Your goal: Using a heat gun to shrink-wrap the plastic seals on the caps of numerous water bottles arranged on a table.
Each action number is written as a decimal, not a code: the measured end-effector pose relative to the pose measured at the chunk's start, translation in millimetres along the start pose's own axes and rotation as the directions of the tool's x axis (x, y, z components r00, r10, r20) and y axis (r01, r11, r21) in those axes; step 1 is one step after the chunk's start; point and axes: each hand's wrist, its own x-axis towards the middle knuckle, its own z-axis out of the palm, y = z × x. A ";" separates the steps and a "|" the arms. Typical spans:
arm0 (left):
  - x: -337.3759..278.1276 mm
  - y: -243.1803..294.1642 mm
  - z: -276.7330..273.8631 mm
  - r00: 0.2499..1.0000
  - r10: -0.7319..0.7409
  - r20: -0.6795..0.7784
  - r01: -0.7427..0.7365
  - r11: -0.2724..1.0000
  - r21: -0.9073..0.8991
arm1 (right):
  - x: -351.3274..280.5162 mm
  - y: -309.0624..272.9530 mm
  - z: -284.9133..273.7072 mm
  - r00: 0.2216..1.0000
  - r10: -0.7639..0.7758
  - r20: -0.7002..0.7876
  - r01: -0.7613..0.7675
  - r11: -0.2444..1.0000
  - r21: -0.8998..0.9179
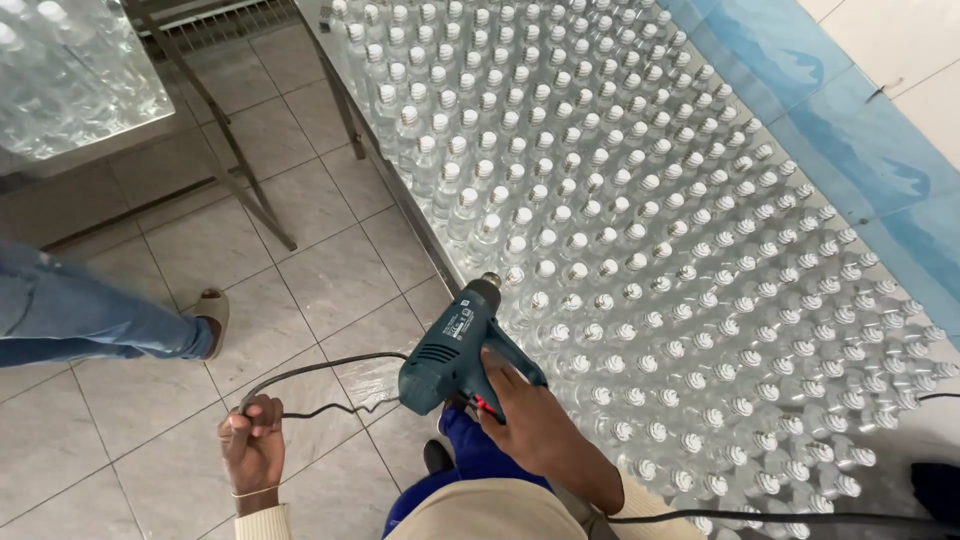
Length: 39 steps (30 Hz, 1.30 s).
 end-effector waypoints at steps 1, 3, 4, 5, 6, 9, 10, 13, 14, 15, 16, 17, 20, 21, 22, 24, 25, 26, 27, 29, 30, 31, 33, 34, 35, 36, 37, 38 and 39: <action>5.4 -1.8 -0.2 1.000 -0.017 -0.007 0.017 1.000 0.005 | 0.5 2.6 1.9 1.000 0.011 0.013 -0.011 1.000 0.008; 15.3 -5.7 -1.5 0.999 -0.040 -0.005 0.040 0.999 0.037 | 0.5 6.8 6.6 0.997 0.068 0.046 -0.064 0.995 -0.080; 16.5 -5.9 -1.6 0.998 -0.055 -0.011 0.055 0.998 0.040 | -3.3 3.7 3.6 0.995 0.078 0.058 -0.073 0.994 -0.075; 18.6 -6.1 -1.6 0.998 -0.059 -0.006 0.059 0.997 0.045 | -6.6 0.3 0.2 0.995 0.069 0.071 -0.067 0.997 -0.029; 19.7 -5.3 -1.6 0.998 -0.062 0.000 0.062 0.997 0.050 | -11.0 -3.9 -3.0 0.995 0.059 0.082 -0.061 0.998 0.016; 27.7 -9.0 -4.2 0.998 -0.070 -0.002 0.070 0.997 0.027 | -15.0 -18.9 -7.5 0.988 0.116 0.104 -0.122 0.991 0.059; 30.3 -9.2 -5.0 0.997 -0.082 0.004 0.082 0.996 0.027 | -14.5 -20.3 -6.8 0.987 0.126 0.103 -0.134 0.989 0.065; 44.9 -9.8 -7.1 0.992 -0.125 -0.005 0.125 0.991 0.041 | -8.7 -24.1 -4.6 0.989 0.142 0.052 -0.148 0.978 0.149; 49.6 -7.9 -7.7 0.990 -0.138 0.006 0.137 0.990 0.042 | -7.1 -25.1 -2.9 0.986 0.164 0.043 -0.168 0.974 0.149; 56.3 -8.0 -7.3 0.989 -0.149 0.019 0.148 0.988 0.041 | -4.4 -25.2 -2.1 0.982 0.186 0.031 -0.189 0.971 0.149; 59.2 -4.7 -10.8 0.988 -0.153 0.033 0.152 0.988 0.041 | -6.4 -25.9 0.9 0.981 0.193 0.020 -0.194 0.969 0.156; 64.8 -4.9 -13.2 0.986 -0.156 0.053 0.153 0.987 0.054 | -6.8 -25.1 2.9 0.978 0.206 -0.005 -0.202 0.962 0.181; 76.4 -3.8 -22.9 0.980 -0.174 0.101 0.169 0.984 0.053 | -8.1 -28.2 3.1 0.966 0.254 -0.054 -0.235 0.943 0.235; 81.7 -4.2 -26.0 0.977 -0.175 0.122 0.171 0.984 0.042 | -6.6 -28.7 1.6 0.959 0.273 -0.077 -0.245 0.935 0.258; 79.7 -2.1 -26.6 0.975 -0.181 0.132 0.177 0.983 0.041 | -6.3 -27.4 4.1 0.956 0.281 -0.084 -0.251 0.932 0.263; 81.1 -2.0 -24.2 0.975 -0.182 0.128 0.180 0.983 0.032 | -4.1 -23.5 4.7 0.942 0.316 -0.113 -0.269 0.911 0.312; 80.3 -2.3 -23.6 0.973 -0.186 0.135 0.184 0.983 0.027 | -3.5 -18.9 6.9 0.939 0.324 -0.119 -0.274 0.909 0.313; 79.7 -2.7 -22.8 0.974 -0.186 0.129 0.183 0.982 0.035 | -2.8 -14.0 8.7 0.940 0.296 -0.171 -0.235 0.923 0.305; 81.7 -2.4 -21.7 0.975 -0.183 0.124 0.179 0.983 0.044 | -0.4 -9.2 9.9 0.938 0.263 -0.225 -0.192 0.936 0.295; 83.7 -2.1 -22.0 0.973 -0.191 0.127 0.186 0.981 0.049 | 2.2 -2.8 7.6 0.934 0.254 -0.253 -0.176 0.939 0.295; 84.4 -2.0 -22.2 0.973 -0.197 0.120 0.191 0.980 0.056 | 3.6 0.9 6.6 0.932 0.240 -0.272 -0.157 0.943 0.294; 85.2 -2.8 -24.1 0.972 -0.199 0.125 0.193 0.980 0.055 | 3.9 1.3 3.3 0.930 0.244 -0.276 -0.160 0.942 0.295; 86.9 -3.6 -27.7 0.977 -0.190 0.097 0.188 0.982 0.029 | 4.8 2.2 -3.7 0.920 0.302 -0.251 -0.221 0.927 0.304; 88.5 -3.0 -27.6 0.976 -0.192 0.101 0.190 0.981 0.029 | 4.3 3.4 -5.4 0.918 0.305 -0.253 -0.223 0.926 0.306; 90.4 -2.3 -27.6 0.973 -0.217 0.082 0.216 0.976 0.018 | 4.2 5.0 -7.0 0.915 0.327 -0.236 -0.245 0.916 0.318; 92.2 -2.0 -27.4 0.968 -0.242 0.063 0.242 0.970 0.007 | 4.1 6.9 -8.8 0.911 0.349 -0.218 -0.268 0.906 0.329; 93.1 -2.4 -27.6 0.967 -0.245 0.068 0.245 0.970 0.008 | 2.3 7.9 -11.9 0.909 0.352 -0.221 -0.270 0.904 0.332; 93.9 -3.2 -27.7 0.972 -0.225 0.064 0.227 0.974 -0.023 | 0.4 9.2 -15.0 0.913 0.348 -0.215 -0.269 0.907 0.323; 94.5 -3.5 -27.9 0.977 -0.206 0.059 0.209 0.976 -0.054 | -1.5 10.6 -17.9 0.916 0.343 -0.207 -0.269 0.910 0.316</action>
